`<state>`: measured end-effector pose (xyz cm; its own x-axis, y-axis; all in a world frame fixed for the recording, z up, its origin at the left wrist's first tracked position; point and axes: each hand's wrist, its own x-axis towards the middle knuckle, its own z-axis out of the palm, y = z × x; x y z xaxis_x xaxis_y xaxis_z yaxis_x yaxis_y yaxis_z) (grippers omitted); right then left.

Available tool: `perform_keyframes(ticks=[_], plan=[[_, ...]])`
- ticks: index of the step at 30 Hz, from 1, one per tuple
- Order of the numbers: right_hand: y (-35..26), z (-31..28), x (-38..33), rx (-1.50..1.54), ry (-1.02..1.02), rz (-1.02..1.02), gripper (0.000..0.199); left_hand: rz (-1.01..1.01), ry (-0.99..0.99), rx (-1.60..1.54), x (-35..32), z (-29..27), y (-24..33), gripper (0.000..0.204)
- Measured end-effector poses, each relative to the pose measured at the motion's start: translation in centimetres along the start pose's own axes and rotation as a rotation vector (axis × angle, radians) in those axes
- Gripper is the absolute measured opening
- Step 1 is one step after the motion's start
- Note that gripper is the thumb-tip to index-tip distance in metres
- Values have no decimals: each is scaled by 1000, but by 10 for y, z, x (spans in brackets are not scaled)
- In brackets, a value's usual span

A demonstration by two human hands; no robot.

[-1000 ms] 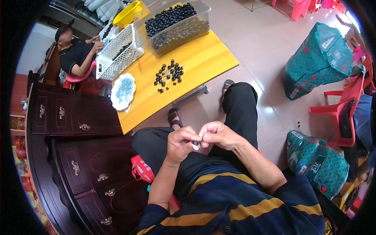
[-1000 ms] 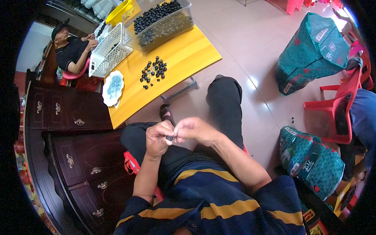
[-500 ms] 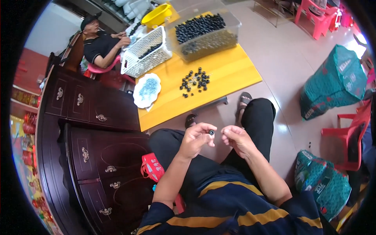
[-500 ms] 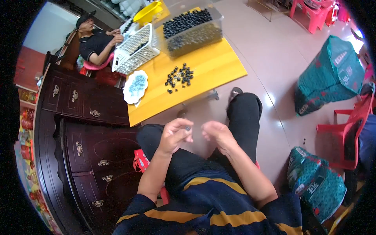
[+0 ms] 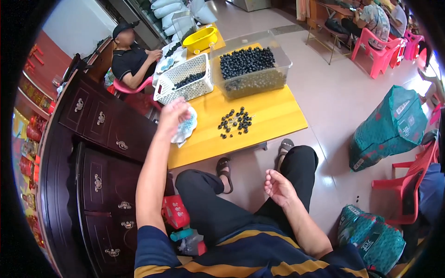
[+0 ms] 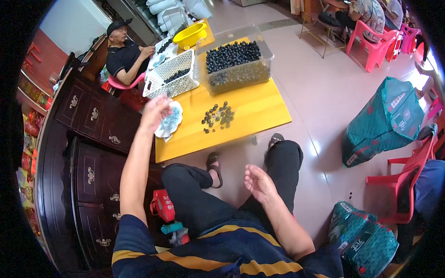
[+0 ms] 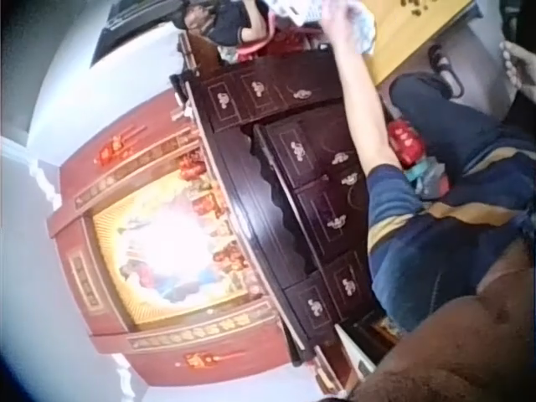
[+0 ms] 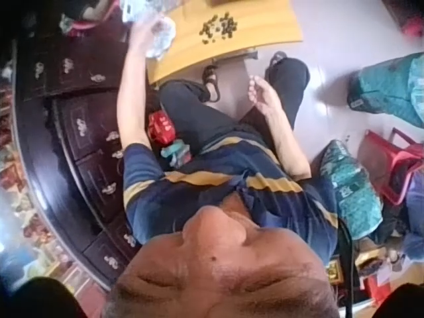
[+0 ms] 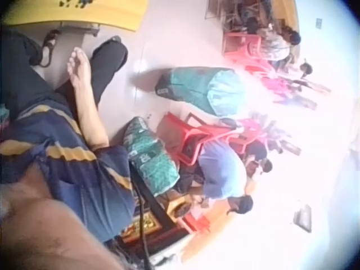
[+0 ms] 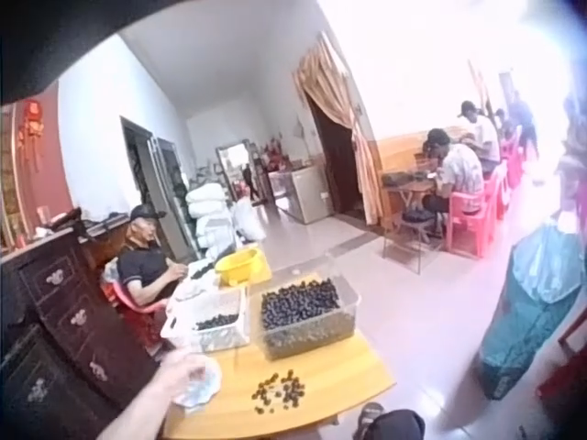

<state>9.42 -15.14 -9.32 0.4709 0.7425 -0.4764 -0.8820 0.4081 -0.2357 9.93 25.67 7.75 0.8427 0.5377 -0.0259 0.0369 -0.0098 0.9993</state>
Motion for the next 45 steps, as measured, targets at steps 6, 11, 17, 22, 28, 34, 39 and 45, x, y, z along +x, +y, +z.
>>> perform_keyframes(ticks=[6,11,17,22,28,34,39,45], plan=[[3,-1,6,-68,-24,-8,16,-75,-64,537,20,-12,-19,41],[1,6,3,-43,19,-2,13,97,-111,883,-14,11,-100,17],[2,4,4,27,40,38,14,178,-18,918,-38,53,-121,27],[2,4,3,38,32,34,14,308,-52,976,-45,57,-115,24],[1,4,2,40,23,30,14,359,-39,989,-57,67,-112,21],[3,7,1,37,18,29,14,475,-46,1062,-58,69,-115,18],[2,8,1,-31,6,-7,14,468,-58,1048,-77,84,-99,16],[6,19,-6,-260,-64,-62,25,411,-502,732,-147,135,-64,17]])
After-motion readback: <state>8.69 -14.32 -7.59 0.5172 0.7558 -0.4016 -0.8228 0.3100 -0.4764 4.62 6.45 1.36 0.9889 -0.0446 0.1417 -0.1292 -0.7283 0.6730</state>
